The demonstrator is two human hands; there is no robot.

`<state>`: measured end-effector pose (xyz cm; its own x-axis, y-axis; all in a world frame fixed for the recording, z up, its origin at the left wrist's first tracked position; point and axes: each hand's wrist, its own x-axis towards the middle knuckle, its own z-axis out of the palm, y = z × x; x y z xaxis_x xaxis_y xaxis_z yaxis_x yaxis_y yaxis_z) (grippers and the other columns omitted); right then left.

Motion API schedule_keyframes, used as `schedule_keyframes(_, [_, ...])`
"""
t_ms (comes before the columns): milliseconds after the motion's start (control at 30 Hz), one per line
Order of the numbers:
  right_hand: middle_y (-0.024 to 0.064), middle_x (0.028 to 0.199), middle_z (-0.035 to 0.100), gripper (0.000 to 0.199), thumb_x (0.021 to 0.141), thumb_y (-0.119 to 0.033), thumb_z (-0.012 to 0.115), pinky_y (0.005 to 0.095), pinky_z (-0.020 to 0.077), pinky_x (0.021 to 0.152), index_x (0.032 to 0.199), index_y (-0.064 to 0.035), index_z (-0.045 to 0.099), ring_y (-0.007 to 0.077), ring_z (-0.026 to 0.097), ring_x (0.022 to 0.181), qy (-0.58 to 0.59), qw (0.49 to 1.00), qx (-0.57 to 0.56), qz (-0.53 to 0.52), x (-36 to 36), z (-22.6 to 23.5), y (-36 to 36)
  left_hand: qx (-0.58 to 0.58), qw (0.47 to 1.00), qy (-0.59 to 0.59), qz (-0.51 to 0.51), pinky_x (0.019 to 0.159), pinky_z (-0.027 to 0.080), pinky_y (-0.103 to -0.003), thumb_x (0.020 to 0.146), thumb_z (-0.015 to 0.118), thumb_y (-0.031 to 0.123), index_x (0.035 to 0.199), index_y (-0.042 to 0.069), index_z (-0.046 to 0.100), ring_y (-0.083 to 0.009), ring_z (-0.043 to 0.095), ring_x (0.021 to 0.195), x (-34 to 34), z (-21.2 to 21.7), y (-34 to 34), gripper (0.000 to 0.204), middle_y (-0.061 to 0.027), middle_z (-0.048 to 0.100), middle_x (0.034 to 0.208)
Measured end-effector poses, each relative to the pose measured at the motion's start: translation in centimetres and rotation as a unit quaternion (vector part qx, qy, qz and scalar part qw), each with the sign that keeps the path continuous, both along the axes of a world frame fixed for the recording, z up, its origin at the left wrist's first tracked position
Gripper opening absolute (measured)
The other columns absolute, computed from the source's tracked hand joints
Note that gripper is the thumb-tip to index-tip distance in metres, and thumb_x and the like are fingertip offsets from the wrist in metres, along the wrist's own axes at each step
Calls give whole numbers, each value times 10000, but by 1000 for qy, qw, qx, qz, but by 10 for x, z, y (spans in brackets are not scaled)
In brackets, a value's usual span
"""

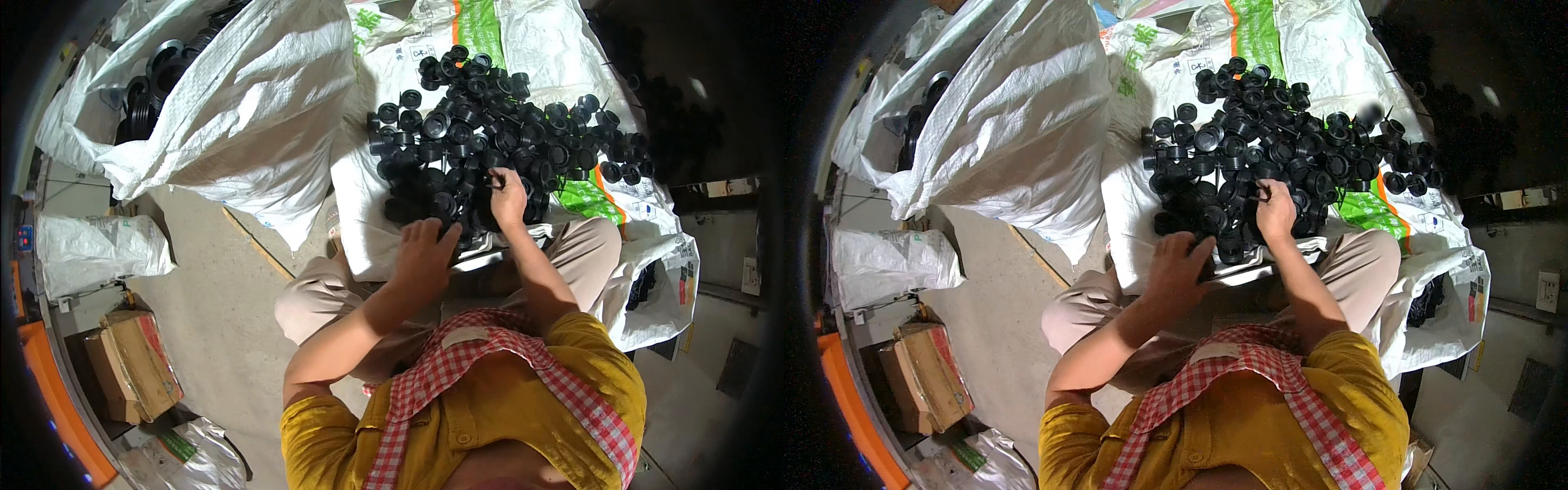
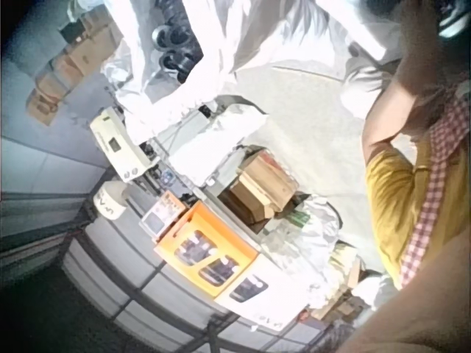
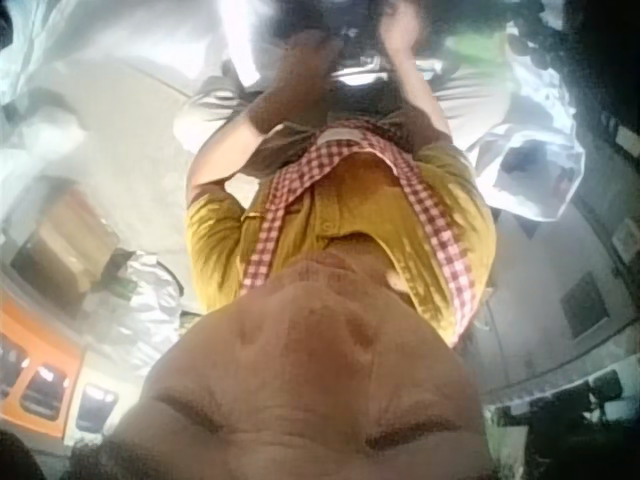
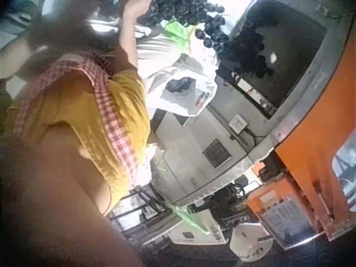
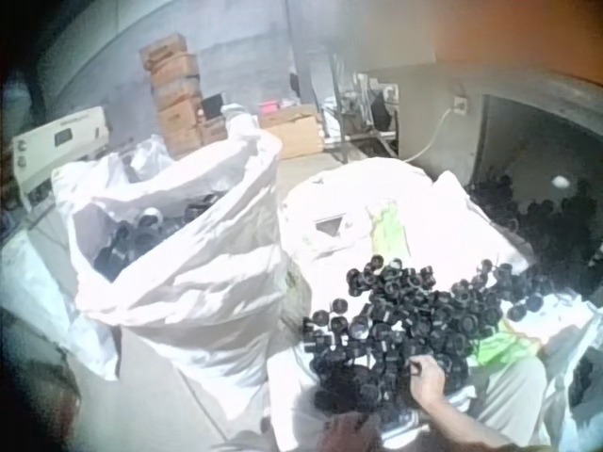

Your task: The person sits on the floor and repeatedly picks up black plastic caps and threaded bases, then presses them together to form assembled units. The assembled parts are placed into a white sack beside the work area.

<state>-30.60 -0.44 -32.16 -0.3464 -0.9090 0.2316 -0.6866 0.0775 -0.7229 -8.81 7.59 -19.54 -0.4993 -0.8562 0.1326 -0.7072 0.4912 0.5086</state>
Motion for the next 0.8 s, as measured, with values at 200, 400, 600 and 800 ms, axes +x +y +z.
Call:
schedule_keyframes(200, [92,1174,593,499,694,72,585,361,493,866,1155,-117,611,300,580,1060,163,895,204,361,1,-12,-15,-585,793,132,105,838,432,-431,700,760,217,1163,57,596,-330,479,1039,95,179,-55,516,-185,487,1142])
schedule_keyframes(400, [102,885,653,157,733,-38,600,414,522,689,885,-80,603,303,648,835,288,849,100,431,21,-7,-32,-560,697,-297,335,944,383,-534,717,809,354,1305,85,529,-402,367,1265,172,267,-111,705,-286,408,1338])
schedule_keyframes(600, [112,872,667,152,772,-70,657,400,513,681,919,-69,619,311,643,816,170,911,-2,376,-12,80,0,-375,899,217,59,908,464,-407,716,751,102,1070,-12,617,-324,573,1047,50,154,-36,395,-187,625,1050])
schedule_keyframes(800, [74,846,654,228,702,-70,736,347,518,663,900,-85,625,256,638,761,70,889,-86,443,12,125,53,498,752,410,136,689,527,-270,817,694,129,1256,-55,477,-170,627,848,11,-3,-36,524,-137,608,1040])
